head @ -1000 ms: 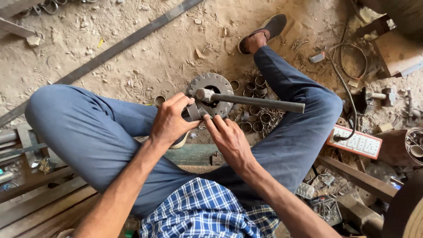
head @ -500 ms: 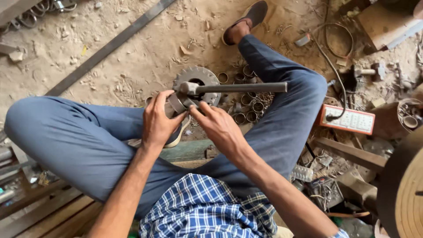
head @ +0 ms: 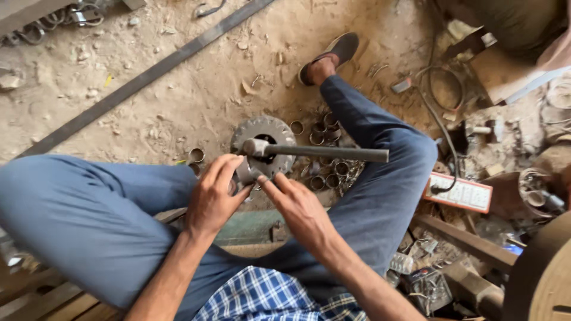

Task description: The person sits on the floor and uses a hammer to fit small metal rings onto a gear-like metal component. They repeatedly position the rings and strike them into place while seated.

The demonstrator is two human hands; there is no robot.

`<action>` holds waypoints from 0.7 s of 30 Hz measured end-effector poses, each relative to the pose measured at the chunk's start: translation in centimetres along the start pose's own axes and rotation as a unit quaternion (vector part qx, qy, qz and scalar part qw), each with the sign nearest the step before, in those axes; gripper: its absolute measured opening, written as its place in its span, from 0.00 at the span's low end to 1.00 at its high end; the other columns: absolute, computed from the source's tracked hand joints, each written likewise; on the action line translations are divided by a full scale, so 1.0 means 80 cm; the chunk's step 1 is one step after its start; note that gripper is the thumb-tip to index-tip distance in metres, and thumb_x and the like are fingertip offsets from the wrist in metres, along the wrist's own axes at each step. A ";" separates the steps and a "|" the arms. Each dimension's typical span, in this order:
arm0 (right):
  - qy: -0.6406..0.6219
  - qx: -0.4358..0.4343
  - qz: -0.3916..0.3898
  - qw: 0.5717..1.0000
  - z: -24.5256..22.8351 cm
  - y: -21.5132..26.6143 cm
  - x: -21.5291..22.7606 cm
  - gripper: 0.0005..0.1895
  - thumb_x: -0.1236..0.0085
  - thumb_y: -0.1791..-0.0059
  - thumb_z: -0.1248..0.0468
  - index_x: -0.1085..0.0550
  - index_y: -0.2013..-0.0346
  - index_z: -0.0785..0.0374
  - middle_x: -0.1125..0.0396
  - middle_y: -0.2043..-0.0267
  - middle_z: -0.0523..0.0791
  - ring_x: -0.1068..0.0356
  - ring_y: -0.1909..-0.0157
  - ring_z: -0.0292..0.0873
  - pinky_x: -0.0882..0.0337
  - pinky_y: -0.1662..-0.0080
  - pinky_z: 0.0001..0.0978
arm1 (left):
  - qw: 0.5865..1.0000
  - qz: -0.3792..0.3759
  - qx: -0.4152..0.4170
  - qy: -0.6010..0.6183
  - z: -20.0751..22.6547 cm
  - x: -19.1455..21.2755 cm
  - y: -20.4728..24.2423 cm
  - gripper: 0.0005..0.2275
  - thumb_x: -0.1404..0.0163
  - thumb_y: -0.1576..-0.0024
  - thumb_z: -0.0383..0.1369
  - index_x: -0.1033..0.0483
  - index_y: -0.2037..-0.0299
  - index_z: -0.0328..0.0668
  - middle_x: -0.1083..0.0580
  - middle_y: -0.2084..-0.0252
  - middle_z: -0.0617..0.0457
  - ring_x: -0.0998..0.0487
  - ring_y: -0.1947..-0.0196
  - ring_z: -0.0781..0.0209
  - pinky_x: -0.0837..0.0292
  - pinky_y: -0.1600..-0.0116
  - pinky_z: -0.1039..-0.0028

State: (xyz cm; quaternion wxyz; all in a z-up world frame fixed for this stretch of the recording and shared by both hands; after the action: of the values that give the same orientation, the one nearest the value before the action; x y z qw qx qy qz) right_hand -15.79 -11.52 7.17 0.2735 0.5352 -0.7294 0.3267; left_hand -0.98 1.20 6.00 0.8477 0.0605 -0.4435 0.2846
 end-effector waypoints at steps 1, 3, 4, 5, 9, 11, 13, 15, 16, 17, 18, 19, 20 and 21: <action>0.021 -0.023 -0.032 0.999 -0.001 -0.001 -0.002 0.35 0.50 0.58 0.76 0.35 0.34 0.69 0.37 0.55 0.52 0.33 0.57 0.52 0.29 0.54 0.42 | 1.000 -0.004 -0.012 -0.023 0.003 -0.002 0.000 0.28 0.32 0.57 0.27 0.28 0.46 0.32 0.27 0.46 0.42 0.24 0.46 0.44 0.26 0.44 0.62; 0.058 -0.066 -0.095 0.992 -0.006 -0.001 -0.010 0.35 0.49 0.59 0.76 0.35 0.34 0.70 0.37 0.57 0.51 0.33 0.60 0.50 0.29 0.55 0.42 | 0.997 -0.013 -0.032 -0.075 0.007 -0.003 0.003 0.29 0.33 0.58 0.28 0.29 0.46 0.29 0.27 0.46 0.41 0.24 0.47 0.45 0.26 0.44 0.63; 0.070 -0.063 -0.094 0.991 -0.009 -0.001 -0.012 0.35 0.49 0.59 0.76 0.35 0.35 0.70 0.37 0.57 0.51 0.33 0.59 0.50 0.29 0.55 0.42 | 0.997 -0.010 -0.028 -0.074 0.006 -0.003 0.005 0.28 0.33 0.57 0.28 0.28 0.46 0.29 0.26 0.47 0.42 0.24 0.47 0.45 0.26 0.44 0.63; 0.079 -0.059 -0.092 0.991 -0.011 -0.001 -0.014 0.35 0.48 0.59 0.75 0.35 0.35 0.71 0.37 0.57 0.51 0.33 0.59 0.50 0.29 0.54 0.42 | 0.997 -0.009 -0.023 -0.074 0.005 -0.005 0.003 0.27 0.33 0.57 0.28 0.27 0.47 0.30 0.26 0.49 0.43 0.24 0.48 0.46 0.26 0.44 0.63; 0.105 -0.047 -0.070 0.991 -0.009 0.002 -0.020 0.36 0.48 0.60 0.75 0.35 0.35 0.71 0.37 0.57 0.51 0.33 0.59 0.49 0.29 0.54 0.41 | 0.999 -0.031 0.002 -0.034 -0.004 -0.007 -0.002 0.26 0.33 0.59 0.28 0.25 0.48 0.32 0.25 0.53 0.45 0.22 0.51 0.48 0.25 0.46 0.63; 0.132 -0.019 -0.051 0.990 -0.006 0.002 -0.023 0.37 0.48 0.60 0.74 0.35 0.34 0.72 0.37 0.56 0.51 0.33 0.59 0.49 0.29 0.54 0.40 | 1.000 -0.022 0.017 -0.007 -0.007 -0.004 -0.005 0.24 0.32 0.59 0.28 0.24 0.51 0.32 0.25 0.55 0.45 0.22 0.52 0.47 0.25 0.48 0.63; 0.148 -0.009 -0.056 0.987 0.000 0.002 -0.026 0.37 0.48 0.60 0.74 0.35 0.33 0.72 0.37 0.56 0.51 0.34 0.59 0.48 0.29 0.54 0.39 | 1.000 -0.014 0.022 0.014 -0.008 -0.002 -0.012 0.23 0.32 0.59 0.27 0.24 0.52 0.33 0.25 0.56 0.45 0.22 0.53 0.47 0.24 0.49 0.62; 0.151 -0.019 -0.085 0.985 0.005 0.002 -0.033 0.38 0.47 0.60 0.74 0.35 0.33 0.72 0.37 0.58 0.50 0.34 0.61 0.47 0.30 0.56 0.38 | 0.999 -0.012 0.019 0.025 -0.009 0.000 -0.015 0.24 0.34 0.60 0.26 0.24 0.52 0.33 0.25 0.56 0.45 0.22 0.53 0.46 0.24 0.49 0.62; 0.156 -0.009 -0.068 0.985 0.004 0.002 -0.038 0.37 0.47 0.60 0.74 0.36 0.33 0.72 0.36 0.56 0.51 0.34 0.61 0.47 0.30 0.55 0.38 | 0.999 -0.013 0.032 0.029 -0.011 0.002 -0.014 0.23 0.33 0.59 0.26 0.23 0.52 0.33 0.25 0.56 0.45 0.21 0.53 0.47 0.24 0.49 0.62; 0.165 -0.002 -0.051 0.985 0.005 0.002 -0.039 0.37 0.47 0.59 0.74 0.36 0.33 0.72 0.36 0.55 0.51 0.34 0.61 0.47 0.30 0.55 0.37 | 0.998 -0.016 0.042 0.037 -0.012 0.001 -0.016 0.22 0.33 0.58 0.27 0.23 0.53 0.34 0.25 0.57 0.45 0.21 0.54 0.47 0.24 0.50 0.63; 0.173 0.005 -0.033 0.984 0.003 0.003 -0.040 0.37 0.47 0.59 0.73 0.36 0.34 0.72 0.36 0.53 0.52 0.35 0.61 0.47 0.30 0.55 0.37 | 0.997 -0.019 0.052 0.044 -0.013 0.001 -0.016 0.21 0.32 0.58 0.27 0.23 0.54 0.34 0.25 0.57 0.45 0.21 0.55 0.48 0.24 0.50 0.63; 0.175 -0.006 -0.041 0.984 0.006 0.003 -0.039 0.37 0.47 0.59 0.74 0.36 0.33 0.72 0.36 0.54 0.51 0.34 0.61 0.47 0.30 0.55 0.37 | 0.996 -0.031 0.062 0.054 -0.015 -0.002 -0.020 0.22 0.32 0.58 0.28 0.23 0.54 0.35 0.24 0.56 0.46 0.21 0.55 0.48 0.24 0.50 0.63; 0.177 -0.016 -0.049 0.983 0.005 0.003 -0.039 0.37 0.47 0.59 0.74 0.36 0.33 0.72 0.36 0.56 0.51 0.34 0.61 0.47 0.30 0.55 0.37 | 0.995 -0.043 0.071 0.063 -0.016 -0.003 -0.023 0.23 0.32 0.59 0.28 0.23 0.53 0.35 0.24 0.56 0.46 0.21 0.55 0.48 0.24 0.49 0.64; 0.175 -0.027 -0.055 0.983 0.001 0.002 -0.041 0.37 0.47 0.59 0.75 0.36 0.33 0.71 0.36 0.57 0.50 0.34 0.61 0.46 0.30 0.55 0.38 | 0.993 -0.057 0.082 0.068 -0.019 0.000 -0.022 0.24 0.31 0.60 0.29 0.24 0.53 0.35 0.24 0.55 0.46 0.21 0.55 0.49 0.24 0.49 0.64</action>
State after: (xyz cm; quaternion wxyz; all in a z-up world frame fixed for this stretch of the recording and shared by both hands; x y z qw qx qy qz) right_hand -15.04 -9.55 4.65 0.4288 0.5014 -0.6486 0.3796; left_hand 1.03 0.30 5.34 0.8829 0.1353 -0.3562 0.2744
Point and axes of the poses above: each hand's wrist, its own y-axis away from the middle knuckle, its own x-axis out of the back of the hand, z = x × y, the point moved 2 cm from there along -y, towards the middle knuckle
